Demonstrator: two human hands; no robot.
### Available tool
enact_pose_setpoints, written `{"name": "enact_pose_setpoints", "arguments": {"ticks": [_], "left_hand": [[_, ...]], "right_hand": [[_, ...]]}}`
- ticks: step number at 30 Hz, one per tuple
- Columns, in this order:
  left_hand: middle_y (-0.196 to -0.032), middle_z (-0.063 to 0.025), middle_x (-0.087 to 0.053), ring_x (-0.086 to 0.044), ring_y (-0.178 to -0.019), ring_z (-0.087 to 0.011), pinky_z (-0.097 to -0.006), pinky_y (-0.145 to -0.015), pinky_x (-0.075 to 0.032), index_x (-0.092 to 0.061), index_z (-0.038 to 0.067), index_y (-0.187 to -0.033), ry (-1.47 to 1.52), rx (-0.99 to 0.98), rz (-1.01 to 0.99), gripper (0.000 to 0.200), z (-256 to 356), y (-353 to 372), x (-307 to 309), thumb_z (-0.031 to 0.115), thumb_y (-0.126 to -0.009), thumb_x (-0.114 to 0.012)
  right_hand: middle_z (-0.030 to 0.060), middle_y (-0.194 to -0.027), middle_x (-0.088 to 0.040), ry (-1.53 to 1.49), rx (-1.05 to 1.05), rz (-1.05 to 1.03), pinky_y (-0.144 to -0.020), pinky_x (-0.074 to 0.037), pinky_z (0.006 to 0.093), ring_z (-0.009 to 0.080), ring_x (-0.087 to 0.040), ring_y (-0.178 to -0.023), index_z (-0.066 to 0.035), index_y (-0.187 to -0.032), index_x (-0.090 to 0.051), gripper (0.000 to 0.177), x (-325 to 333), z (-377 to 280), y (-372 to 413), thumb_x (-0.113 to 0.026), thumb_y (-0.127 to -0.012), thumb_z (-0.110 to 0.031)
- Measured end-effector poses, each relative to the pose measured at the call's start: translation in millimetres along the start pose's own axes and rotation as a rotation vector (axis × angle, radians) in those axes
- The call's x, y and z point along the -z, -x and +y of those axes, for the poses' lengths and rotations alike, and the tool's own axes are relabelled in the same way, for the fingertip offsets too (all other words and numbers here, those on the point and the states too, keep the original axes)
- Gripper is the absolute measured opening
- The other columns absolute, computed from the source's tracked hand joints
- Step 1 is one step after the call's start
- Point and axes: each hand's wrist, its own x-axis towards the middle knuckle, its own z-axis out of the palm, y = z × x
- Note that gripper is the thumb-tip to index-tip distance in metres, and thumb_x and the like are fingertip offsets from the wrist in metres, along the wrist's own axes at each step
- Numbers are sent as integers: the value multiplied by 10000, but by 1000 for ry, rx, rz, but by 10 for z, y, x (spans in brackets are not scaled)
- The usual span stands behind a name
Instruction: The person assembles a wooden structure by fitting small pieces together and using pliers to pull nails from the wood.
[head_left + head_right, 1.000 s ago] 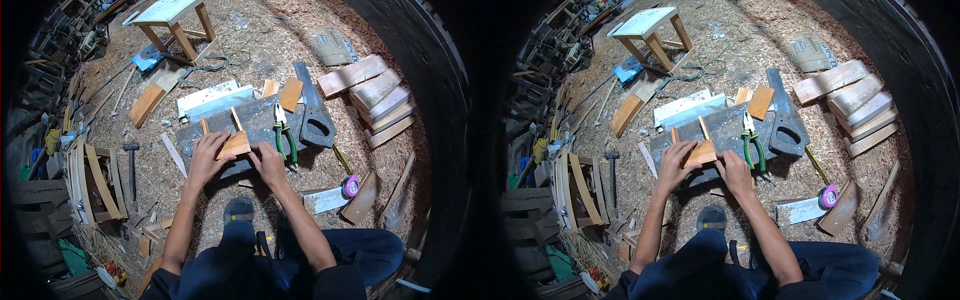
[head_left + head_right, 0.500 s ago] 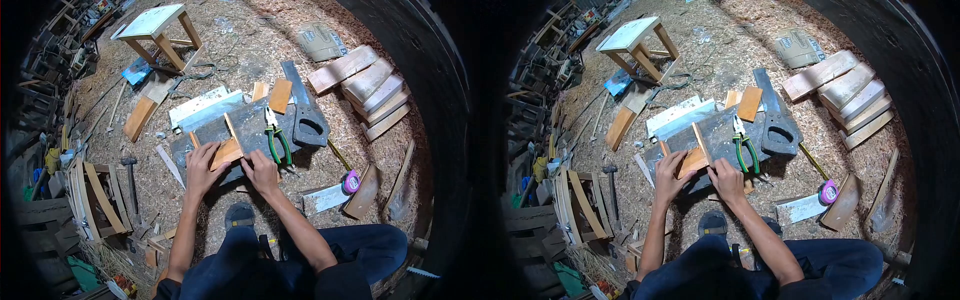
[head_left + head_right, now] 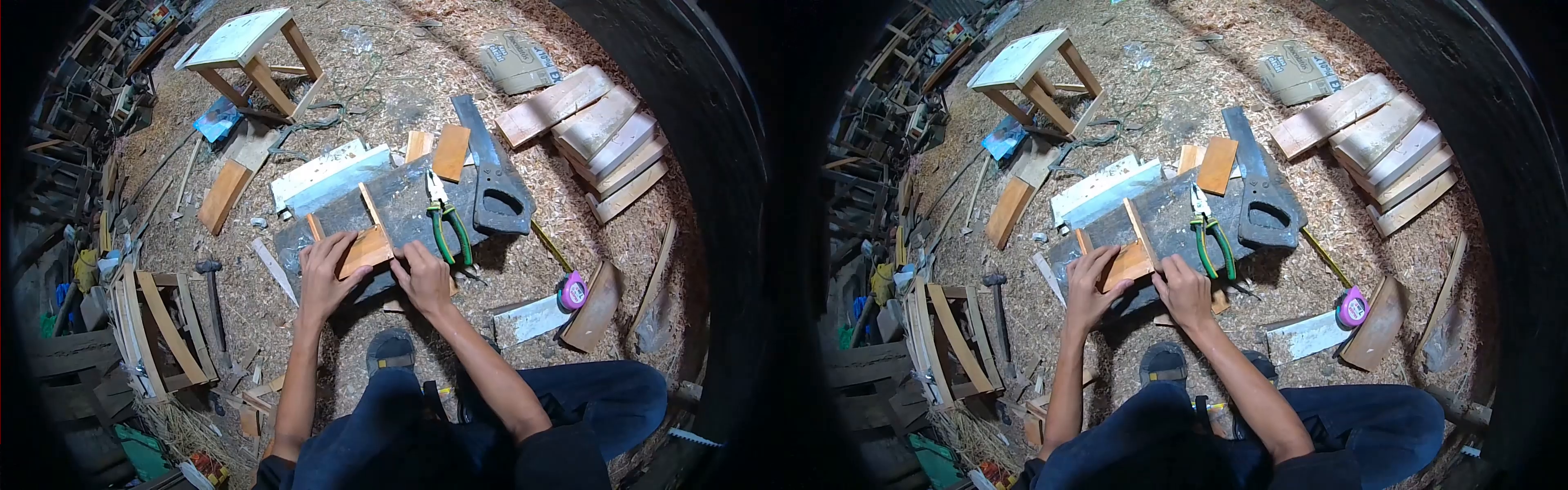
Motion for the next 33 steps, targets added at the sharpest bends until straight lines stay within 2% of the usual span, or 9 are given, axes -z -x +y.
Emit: {"name": "enact_pose_setpoints", "arguments": {"ticks": [33], "left_hand": [[-1356,-107,-626,-551,-1278,-290,-440,-1102,-312,-625,79,-1366,25,-4,-39,664,-66,-57,-26,350,-796,-831]], "right_hand": [[129,-910,-627,-52,12,32,-657,-535,457,378,-674,-796,-38,-940,-625,183,-38,77,8,-758,-861,-136]]}}
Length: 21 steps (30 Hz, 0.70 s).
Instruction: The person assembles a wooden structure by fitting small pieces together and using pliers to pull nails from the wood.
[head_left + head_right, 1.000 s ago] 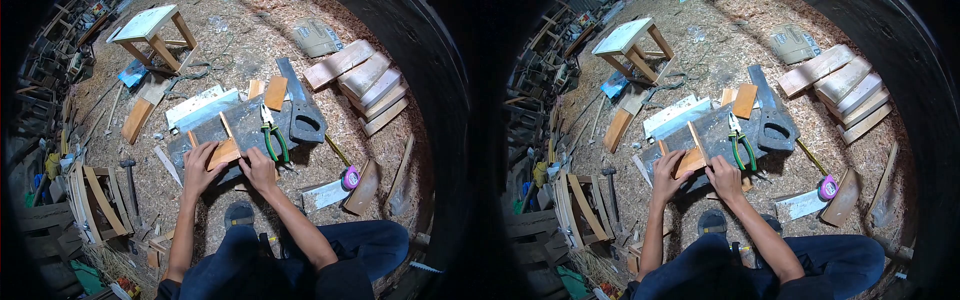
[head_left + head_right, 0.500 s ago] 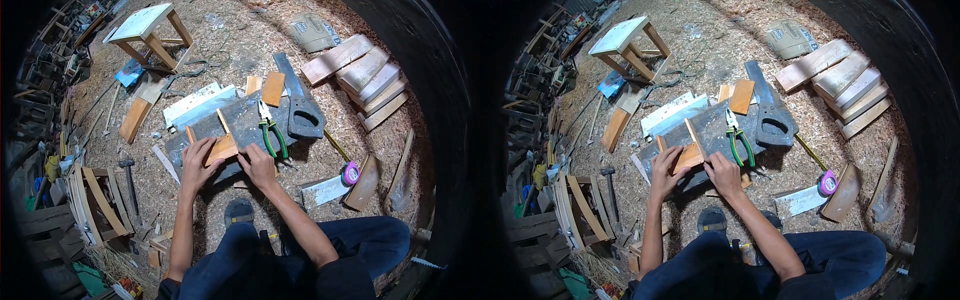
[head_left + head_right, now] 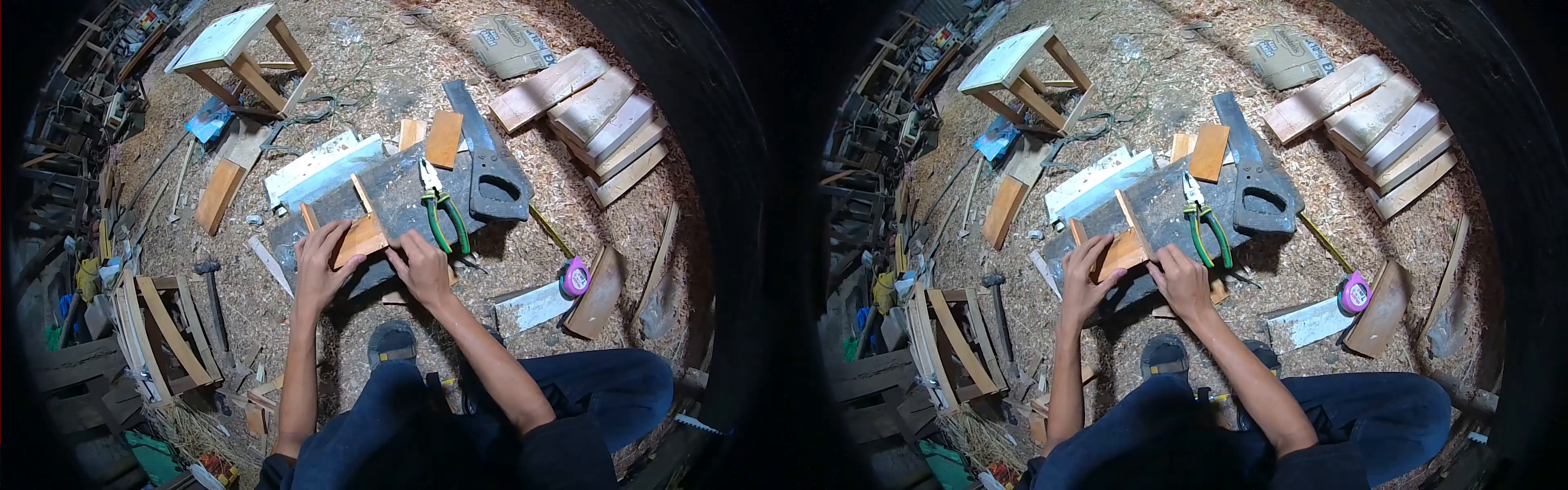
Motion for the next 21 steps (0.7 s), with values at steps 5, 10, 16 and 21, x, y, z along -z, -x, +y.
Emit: {"name": "enact_pose_setpoints", "arguments": {"ticks": [5,10,16,21], "left_hand": [[-1350,-115,-632,-552,-1276,-301,-436,-1098,-327,-625,88,-1368,0,26,-21,687,30,-23,32,349,-773,-848],[-1339,-117,-638,-551,-1267,-312,-442,-1098,-336,-627,96,-1363,-26,21,-6,700,45,-22,44,406,-770,-832],[-1340,-105,-643,-521,-1306,-317,-448,-1114,-322,-636,115,-1359,-40,20,23,715,29,-2,23,409,-745,-854],[-1399,-87,-619,-457,-1396,-320,-456,-1157,-287,-603,126,-1404,-76,15,15,793,7,13,12,432,-720,-862]], "right_hand": [[132,-910,-626,2,4,-4,-652,-535,457,381,-673,-791,-39,-943,-623,181,-4,2,0,-753,-867,-140],[125,-944,-658,-50,-90,-42,-668,-546,440,372,-681,-804,-46,-999,-651,202,34,-60,-23,-763,-856,-135],[126,-954,-667,-30,-84,-42,-691,-551,431,369,-685,-825,-49,-1016,-662,210,39,-64,-37,-765,-852,-131],[116,-937,-671,-30,-52,-6,-648,-539,386,291,-670,-740,-38,-1039,-670,243,10,-72,-44,-781,-836,-115]]}}
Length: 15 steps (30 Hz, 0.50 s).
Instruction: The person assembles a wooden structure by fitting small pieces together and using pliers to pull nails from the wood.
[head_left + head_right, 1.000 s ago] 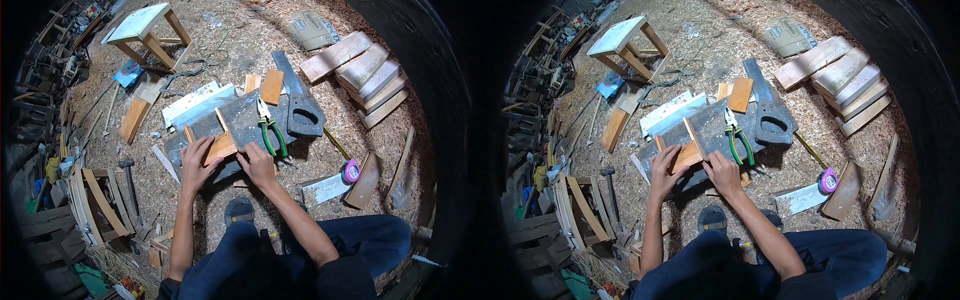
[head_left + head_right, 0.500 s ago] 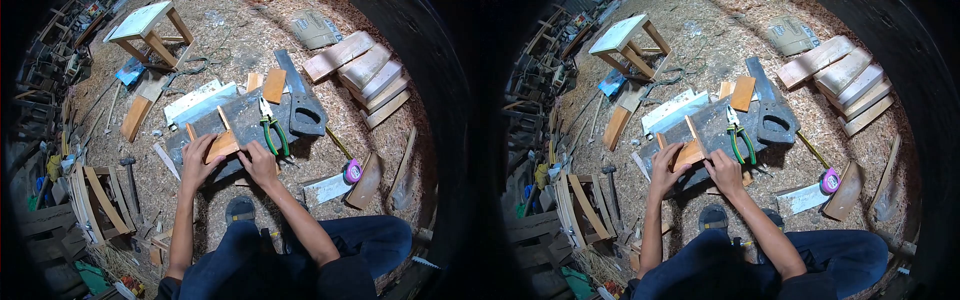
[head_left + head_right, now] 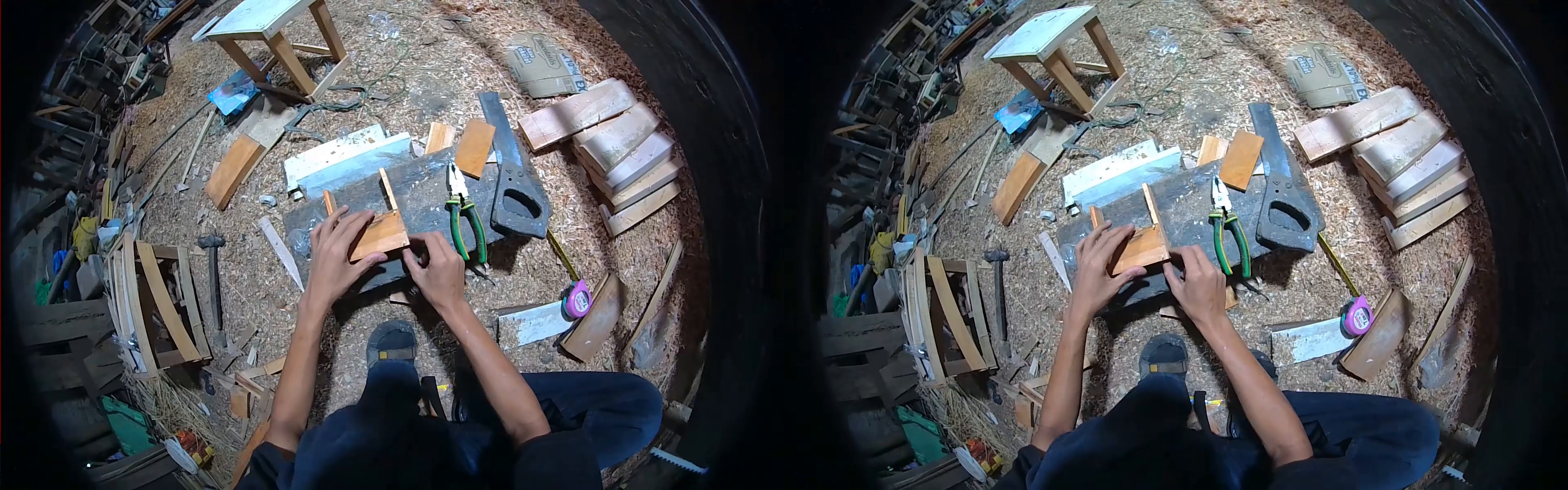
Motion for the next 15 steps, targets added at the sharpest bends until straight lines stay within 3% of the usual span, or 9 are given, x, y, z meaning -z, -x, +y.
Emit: {"name": "enact_pose_setpoints", "arguments": {"ticks": [1,2,4,6,8,11,14,15], "left_hand": [[-1433,-80,-594,-428,-1424,-316,-460,-1168,-275,-582,127,-1426,16,-5,13,840,11,2,6,447,-703,-865],[-1467,-73,-570,-400,-1452,-313,-465,-1179,-262,-561,128,-1447,31,-10,26,886,17,7,6,462,-686,-868],[-1487,-69,-550,-386,-1462,-313,-472,-1178,-260,-549,128,-1459,35,-11,50,918,-2,20,-18,472,-670,-871],[-1507,-65,-530,-371,-1471,-313,-479,-1178,-257,-537,128,-1470,39,-13,74,951,-19,43,-22,483,-655,-873],[-1502,-58,-525,-354,-1469,-329,-486,-1168,-250,-565,140,-1447,65,-1,115,893,-19,74,-17,559,-701,-822],[-1482,-57,-539,-355,-1466,-326,-497,-1163,-255,-580,142,-1426,42,39,155,839,13,137,23,538,-727,-821],[-1464,-57,-549,-367,-1454,-322,-510,-1153,-263,-590,143,-1412,5,18,163,784,143,123,-44,510,-758,-817],[-1440,-68,-560,-377,-1444,-326,-500,-1147,-277,-593,135,-1403,1,-11,161,743,213,92,-61,490,-786,-806]], "right_hand": [[106,-912,-671,-13,12,32,-609,-527,344,225,-647,-660,-29,-1050,-676,267,-10,-4,-4,-797,-822,-101],[106,-912,-671,-13,14,26,-609,-527,344,225,-647,-660,-29,-1050,-676,267,-7,-10,-2,-797,-822,-101],[117,-966,-675,-25,-31,-14,-672,-557,409,314,-702,-776,-38,-1072,-659,265,30,-53,-11,-767,-842,-112],[119,-956,-666,-32,-49,-31,-670,-558,406,309,-695,-760,-40,-1088,-650,282,61,-88,-28,-766,-839,-106],[120,-946,-657,-36,-68,-47,-669,-560,404,303,-687,-744,-43,-1104,-642,300,83,-78,-33,-764,-836,-101],[117,-883,-607,56,122,14,-632,-547,384,269,-655,-693,-57,-1138,-611,352,120,-25,-47,-717,-802,-59],[106,-861,-594,118,117,43,-604,-538,379,266,-644,-672,-55,-1106,-612,330,236,-42,-41,-695,-787,-48],[113,-878,-588,131,35,44,-646,-531,387,280,-643,-734,-42,-1072,-612,308,272,-95,-54,-699,-777,-55]]}}
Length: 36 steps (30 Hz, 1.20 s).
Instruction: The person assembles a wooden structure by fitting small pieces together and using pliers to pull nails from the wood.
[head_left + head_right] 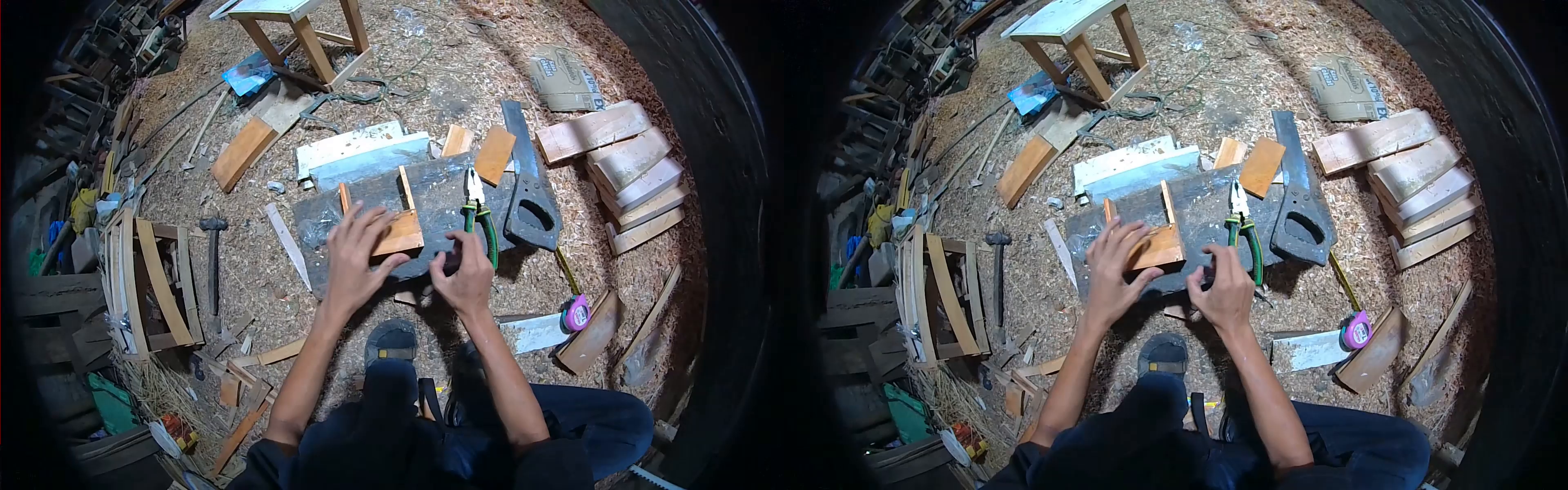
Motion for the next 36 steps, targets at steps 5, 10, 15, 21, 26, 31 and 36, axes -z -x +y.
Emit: {"name": "enact_pose_setpoints", "arguments": {"ticks": [5,10,15,21,26,31,36], "left_hand": [[-1437,-81,-543,-374,-1442,-331,-475,-1149,-292,-575,112,-1402,12,-20,-26,732,180,-169,-108,463,-802,-806],[-1480,-67,-528,-353,-1468,-327,-483,-1167,-264,-546,134,-1435,-21,23,-28,823,105,-179,-132,454,-740,-849],[-1486,-70,-523,-354,-1469,-322,-482,-1172,-261,-530,122,-1452,-38,38,-39,899,-12,-104,-35,518,-709,-846],[-1464,-92,-534,-375,-1448,-331,-490,-1145,-295,-517,93,-1466,-77,39,-59,938,-102,-49,7,569,-714,-812],[-1446,-77,-568,-393,-1449,-309,-484,-1161,-245,-545,116,-1449,-58,46,-72,854,-140,-30,-16,527,-750,-810],[-1386,-68,-619,-441,-1416,-296,-482,-1141,-266,-601,120,-1395,-21,57,-87,742,-182,-31,-54,491,-783,-798],[-1374,-75,-626,-476,-1387,-290,-484,-1133,-281,-622,127,-1373,72,114,-89,690,-208,-19,-93,469,-800,-798]], "right_hand": [[151,-1112,-580,241,-14,91,-920,-448,451,336,-551,-1086,-28,-1128,-605,388,79,18,-168,-745,-777,-115],[181,-1341,-490,454,-159,20,-1009,-384,511,380,-462,-1219,-49,-1286,-559,555,64,134,-169,-775,-793,-186],[197,-1299,-515,380,-191,-21,-1000,-411,500,398,-491,-1184,-45,-1336,-524,613,21,269,-173,-758,-781,-157],[244,-1167,-569,46,-129,-56,-947,-466,504,425,-562,-1059,-13,-1336,-511,589,163,200,-351,-653,-778,-136],[186,-1170,-590,23,56,-217,-792,-549,514,439,-662,-961,-100,-1309,-534,475,281,22,-592,-699,-885,-237],[149,-1166,-594,116,274,-264,-655,-567,485,400,-696,-817,-143,-1290,-570,482,281,78,-656,-744,-856,-256],[113,-1149,-593,144,387,-268,-614,-572,443,350,-708,-795,-178,-1297,-601,501,317,129,-606,-768,-835,-278]]}}
